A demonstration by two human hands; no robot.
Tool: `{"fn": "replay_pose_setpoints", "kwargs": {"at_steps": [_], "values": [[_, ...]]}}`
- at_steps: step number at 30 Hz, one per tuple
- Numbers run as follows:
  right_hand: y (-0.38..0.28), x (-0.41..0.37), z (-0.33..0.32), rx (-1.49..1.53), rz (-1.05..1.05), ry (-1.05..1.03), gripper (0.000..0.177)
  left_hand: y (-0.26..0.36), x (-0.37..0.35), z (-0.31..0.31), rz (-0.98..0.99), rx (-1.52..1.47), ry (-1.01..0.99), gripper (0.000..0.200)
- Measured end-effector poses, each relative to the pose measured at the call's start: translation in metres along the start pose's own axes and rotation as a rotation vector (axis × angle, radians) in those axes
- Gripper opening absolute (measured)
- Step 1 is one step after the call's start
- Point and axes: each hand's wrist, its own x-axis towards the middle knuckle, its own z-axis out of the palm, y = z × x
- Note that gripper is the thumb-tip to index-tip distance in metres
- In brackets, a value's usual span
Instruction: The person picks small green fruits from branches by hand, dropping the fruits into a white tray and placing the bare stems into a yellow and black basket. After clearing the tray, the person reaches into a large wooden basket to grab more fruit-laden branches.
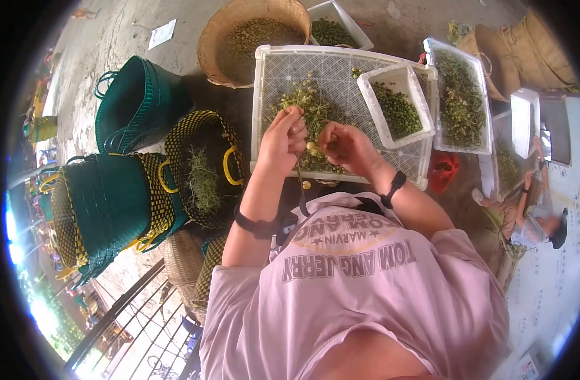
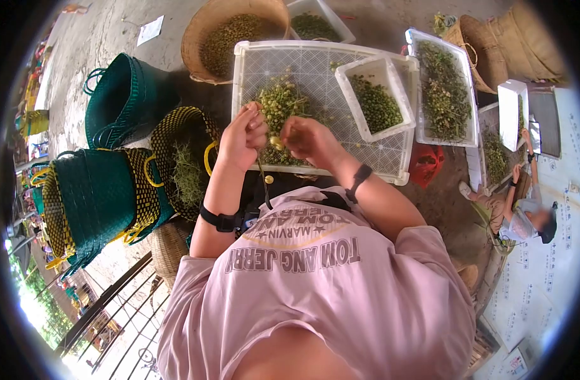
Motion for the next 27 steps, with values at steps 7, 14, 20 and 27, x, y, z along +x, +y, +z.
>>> {"fn": "replay_pose_setpoints", "kwargs": {"at_steps": [7,14,20,27], "values": [[0.02,0.017,-0.033,-0.231,0.014,0.186,0.04,0.023,-0.008,0.017,0.006,-0.11,-0.121,0.007],[0.008,0.004,0.009,-0.242,0.013,-0.008,0.036,0.013,0.005,0.003,0.119,-0.001,0.002,0.016],[0.005,0.012,0.014,-0.491,-0.137,0.189,0.03,-0.009,-0.007,-0.004,0.029,0.815,0.049,0.031],[0.022,0.027,0.003,-0.466,-0.254,0.338,0.025,-0.025,-0.004,-0.012,0.172,1.012,0.041,0.026]]}}
